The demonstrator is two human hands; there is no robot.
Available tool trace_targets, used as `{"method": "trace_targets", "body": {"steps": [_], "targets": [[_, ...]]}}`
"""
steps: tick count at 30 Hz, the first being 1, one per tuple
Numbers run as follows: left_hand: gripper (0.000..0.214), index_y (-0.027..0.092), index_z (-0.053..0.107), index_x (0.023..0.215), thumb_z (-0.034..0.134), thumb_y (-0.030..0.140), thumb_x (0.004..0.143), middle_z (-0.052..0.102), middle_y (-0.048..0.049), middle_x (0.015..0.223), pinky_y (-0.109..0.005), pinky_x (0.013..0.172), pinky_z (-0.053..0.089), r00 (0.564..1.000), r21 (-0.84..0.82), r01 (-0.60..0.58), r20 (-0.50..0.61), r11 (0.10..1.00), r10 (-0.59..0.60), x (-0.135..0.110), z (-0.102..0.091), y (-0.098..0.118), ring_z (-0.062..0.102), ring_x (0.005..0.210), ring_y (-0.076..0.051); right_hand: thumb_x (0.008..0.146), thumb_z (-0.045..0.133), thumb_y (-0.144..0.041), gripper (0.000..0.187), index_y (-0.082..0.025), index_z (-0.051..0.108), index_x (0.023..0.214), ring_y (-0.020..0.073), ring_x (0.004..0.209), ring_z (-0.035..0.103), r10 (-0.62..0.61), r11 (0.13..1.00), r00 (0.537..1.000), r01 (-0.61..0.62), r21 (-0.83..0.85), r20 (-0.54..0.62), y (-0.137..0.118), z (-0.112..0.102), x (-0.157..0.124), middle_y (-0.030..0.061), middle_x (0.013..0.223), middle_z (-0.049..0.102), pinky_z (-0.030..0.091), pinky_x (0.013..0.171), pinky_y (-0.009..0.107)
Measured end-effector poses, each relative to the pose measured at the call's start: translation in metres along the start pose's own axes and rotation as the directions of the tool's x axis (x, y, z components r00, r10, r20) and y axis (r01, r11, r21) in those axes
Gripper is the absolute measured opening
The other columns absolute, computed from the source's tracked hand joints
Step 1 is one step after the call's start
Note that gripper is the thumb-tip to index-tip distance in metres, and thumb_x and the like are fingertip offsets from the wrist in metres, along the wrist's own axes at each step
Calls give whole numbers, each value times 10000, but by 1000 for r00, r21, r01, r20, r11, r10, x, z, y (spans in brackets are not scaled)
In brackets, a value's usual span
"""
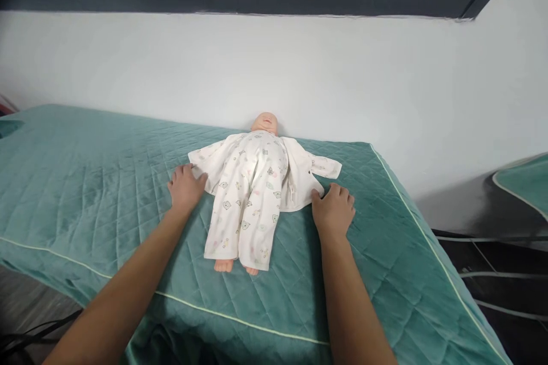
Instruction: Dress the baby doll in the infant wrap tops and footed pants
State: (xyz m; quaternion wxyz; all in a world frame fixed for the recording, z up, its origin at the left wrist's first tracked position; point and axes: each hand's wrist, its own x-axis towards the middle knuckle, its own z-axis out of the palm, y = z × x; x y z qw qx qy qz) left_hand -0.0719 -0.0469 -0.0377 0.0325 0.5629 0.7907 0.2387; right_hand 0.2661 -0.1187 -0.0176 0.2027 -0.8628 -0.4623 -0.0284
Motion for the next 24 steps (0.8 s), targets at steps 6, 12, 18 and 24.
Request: {"method": "trace_targets", "body": {"steps": [6, 12, 18, 24], "targets": [[543, 144, 571, 1319, 553, 483, 894, 550, -201, 1417, -562, 1087, 403, 1000, -3, 25, 3, 1000, -25, 11, 4, -3, 495, 1336, -387, 919, 531, -452, 352, -156, 672, 1045, 335, 1046, 601, 33, 999, 993, -29, -35, 110, 3, -1, 5, 170, 1081, 688, 430, 852, 424], [517, 152, 562, 1293, 580, 461, 879, 538, -198, 1426, -539, 1093, 388, 998, -54, 54, -12, 997, -55, 12, 6, -2, 495, 1340, -377, 843, 553, -431, 262, -197, 547, 726, 178, 692, 508, 53, 807, 998, -62, 587, 33, -18, -5, 13, 13, 695, 560, 383, 680, 308], [289, 182, 608, 1083, 575, 389, 884, 591, -178, 1306, -509, 1032, 415, 997, -98, 68, -37, 993, -72, 14, 5, -3, 543, 1268, -362, 919, 509, -305, 130, -215, 560, 841, 176, 865, 564, -656, 488, 741, 561, 669, -143, -98, -55, -15, 33, 917, 632, 420, 774, 294], [182, 216, 551, 909, 559, 398, 904, 649, -67, 963, -405, 894, 439, 996, -417, 32, -58, 908, -61, 11, 6, -12, 612, 967, -265, 978, 496, -215, 221, -204, 550, 765, 156, 783, 561, -877, 470, 461, 763, 443, 136, -110, -57, -45, 3, 799, 616, 386, 738, 301]]}}
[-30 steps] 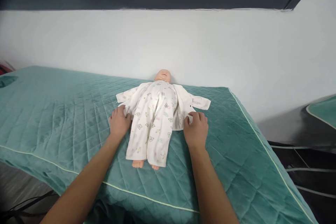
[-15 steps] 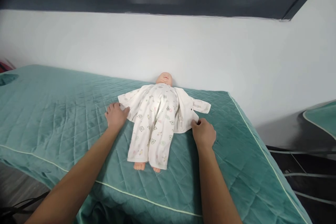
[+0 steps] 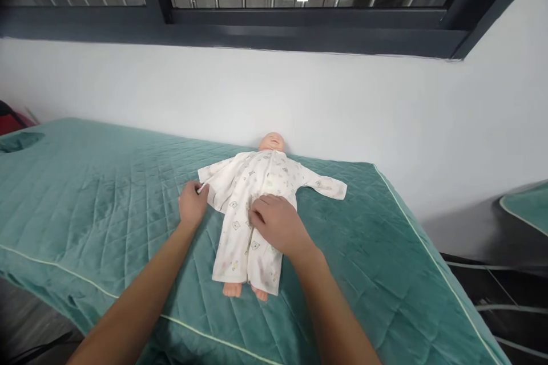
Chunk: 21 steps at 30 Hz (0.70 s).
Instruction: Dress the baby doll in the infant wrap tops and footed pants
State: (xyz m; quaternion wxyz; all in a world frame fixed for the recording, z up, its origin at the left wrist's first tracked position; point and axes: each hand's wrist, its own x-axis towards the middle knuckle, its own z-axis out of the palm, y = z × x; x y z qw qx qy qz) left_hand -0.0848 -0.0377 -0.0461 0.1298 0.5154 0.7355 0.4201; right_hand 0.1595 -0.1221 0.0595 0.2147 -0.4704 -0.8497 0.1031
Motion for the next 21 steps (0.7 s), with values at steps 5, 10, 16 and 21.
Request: {"method": "trace_targets", "body": {"steps": [5, 10, 16, 21], "targets": [[295, 229, 480, 843, 637, 479, 858, 468, 45, 735, -253, 640, 363, 996, -654, 78, 89, 753, -25, -4, -6, 27, 452, 654, -127, 1016, 483, -282, 175, -213, 576, 885, 187, 877, 577, 104, 994, 926, -89, 56, -363, 19, 13, -15, 42, 909, 644, 419, 792, 321], [244, 249, 458, 885, 617, 432, 901, 589, 29, 826, -258, 750, 447, 966, -806, 1, 153, 591, 206, -24, -22, 91, 579, 768, -139, 1022, 502, -323, 227, -213, 579, 839, 178, 794, 560, 143, 990, 867, -119, 81, -477, 36, 24, -22, 36, 825, 623, 409, 748, 311], [173, 234, 502, 826, 642, 306, 897, 667, -65, 1348, -377, 993, 482, 678, -649, -251, 412, 718, 609, -66, -21, 108, 630, 1202, -231, 1024, 496, -374, 392, -204, 503, 671, 129, 610, 491, 209, 977, 867, -169, 127, -452, 43, 35, -26, -3, 645, 537, 344, 624, 283], [64, 225, 613, 914, 579, 277, 931, 729, -61, 1115, -333, 920, 530, 700, -738, -175, 373, 652, 610, -53, -20, 106, 703, 973, -173, 1005, 512, -419, 461, -194, 473, 605, 100, 522, 404, 280, 959, 818, -209, 193, -503, 46, 21, -17, -30, 554, 452, 299, 570, 273]]}}
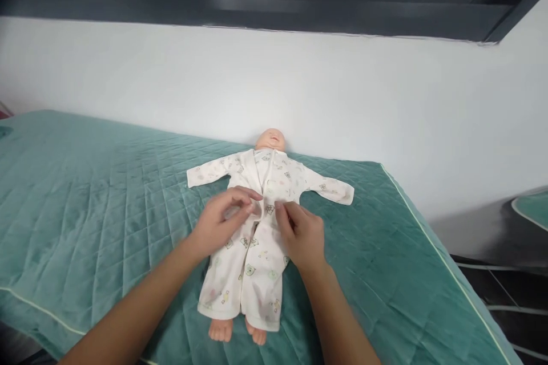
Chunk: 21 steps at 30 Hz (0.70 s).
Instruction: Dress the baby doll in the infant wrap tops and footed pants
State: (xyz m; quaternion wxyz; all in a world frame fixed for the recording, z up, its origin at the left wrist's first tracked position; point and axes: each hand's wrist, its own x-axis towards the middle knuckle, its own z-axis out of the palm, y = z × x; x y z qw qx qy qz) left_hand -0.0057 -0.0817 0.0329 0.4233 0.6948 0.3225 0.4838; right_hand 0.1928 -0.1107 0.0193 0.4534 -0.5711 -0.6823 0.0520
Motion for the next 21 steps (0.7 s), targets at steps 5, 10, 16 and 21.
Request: {"method": "trace_targets", "body": {"steps": [5, 10, 16, 21], "targets": [[104, 206, 621, 946, 575, 276, 885, 718, -37, 961, -299, 838, 534, 845, 40, 248, -497, 968, -196, 56, -32, -40, 677, 848, -152, 962, 525, -422, 357, -201, 549, 684, 127, 600, 451, 182, 983, 977, -183, 3, -112, 4, 8, 64, -19, 626, 542, 329, 624, 279], [122, 175, 676, 927, 623, 233, 832, 744, -52, 933, -308, 891, 507, 910, 131, 258, -366, 957, -195, 110, -20, -58, 675, 902, -167, 852, 550, -271, 108, -201, 633, 856, 171, 764, 548, 314, 949, 949, -314, 42, 9, 21, 43, 121, 30, 861, 675, 379, 725, 303], [178, 186, 642, 937, 541, 333, 933, 748, -66, 1041, -268, 746, 512, 941, -257, 266, -139, 929, -308, 146, -2, -29, 692, 841, -136, 829, 596, -330, 142, -210, 671, 833, 161, 691, 552, 441, 865, 893, -448, 227, 86, 36, 48, 120, 12, 814, 678, 416, 687, 304], [144, 181, 671, 955, 628, 276, 857, 733, -45, 911, -256, 697, 511, 918, -159, 299, -223, 941, -329, 157, -5, -36, 667, 746, -128, 831, 604, -324, 224, -223, 755, 963, 163, 720, 568, 430, 851, 896, -444, 280, 113, 42, 47, 118, 23, 895, 692, 463, 744, 322]]}}
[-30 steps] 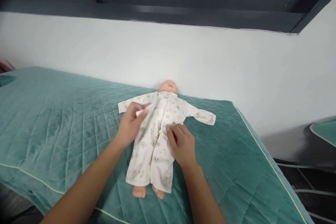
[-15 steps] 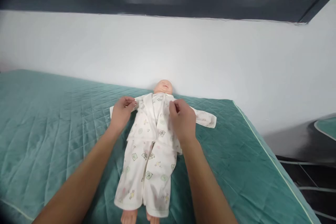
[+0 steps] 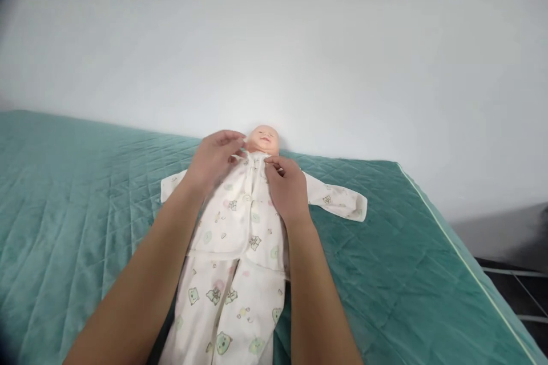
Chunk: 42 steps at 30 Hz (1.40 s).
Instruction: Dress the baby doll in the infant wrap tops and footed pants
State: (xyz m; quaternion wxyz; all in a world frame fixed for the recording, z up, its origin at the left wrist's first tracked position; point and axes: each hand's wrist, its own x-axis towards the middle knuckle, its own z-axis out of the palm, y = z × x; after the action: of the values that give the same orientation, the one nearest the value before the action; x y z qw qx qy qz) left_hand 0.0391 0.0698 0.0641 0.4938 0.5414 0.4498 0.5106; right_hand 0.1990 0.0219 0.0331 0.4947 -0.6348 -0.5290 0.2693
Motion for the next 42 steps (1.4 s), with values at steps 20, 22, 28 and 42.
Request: {"method": "trace_targets", "body": {"steps": [20, 22, 28, 42], "targets": [[116, 207, 733, 880, 683, 273, 799, 733, -19, 891, -300, 786, 491, 1000, 336, -20, 28, 942, 12, -3, -9, -21, 642, 796, -158, 839, 633, -361, 283, -251, 775, 1058, 175, 885, 603, -52, 997, 998, 49, 65, 37, 6, 5, 5, 26, 1132, 719, 475, 890, 347], [108, 200, 729, 876, 679, 267, 807, 736, -22, 879, -298, 800, 497, 999, 296, -46, 31, 954, 38, -3, -8, -22, 649, 817, -160, 836, 637, -357, 286, -245, 773, 1061, 168, 861, 594, -45, 997, 998, 43, 71, 34, 6, 5, 5, 24, 1100, 721, 475, 886, 343], [144, 207, 754, 925, 646, 240, 835, 754, -25, 950, -290, 791, 499, 993, 242, -91, 101, 966, 68, -4, -2, -22, 655, 833, -157, 842, 635, -358, 295, -233, 765, 1076, 161, 820, 588, -35, 997, 999, 32, 75, 31, 6, 6, 5, 21, 1025, 714, 484, 847, 335], [133, 202, 737, 925, 641, 239, 840, 754, -22, 928, -301, 829, 502, 982, 282, -171, 122, 944, 141, 0, 6, -23, 655, 829, -157, 899, 603, -286, 188, -244, 757, 997, 173, 961, 620, -246, 969, 969, 246, 15, -2, 8, 12, 5, 34, 1052, 675, 491, 869, 323]]}}
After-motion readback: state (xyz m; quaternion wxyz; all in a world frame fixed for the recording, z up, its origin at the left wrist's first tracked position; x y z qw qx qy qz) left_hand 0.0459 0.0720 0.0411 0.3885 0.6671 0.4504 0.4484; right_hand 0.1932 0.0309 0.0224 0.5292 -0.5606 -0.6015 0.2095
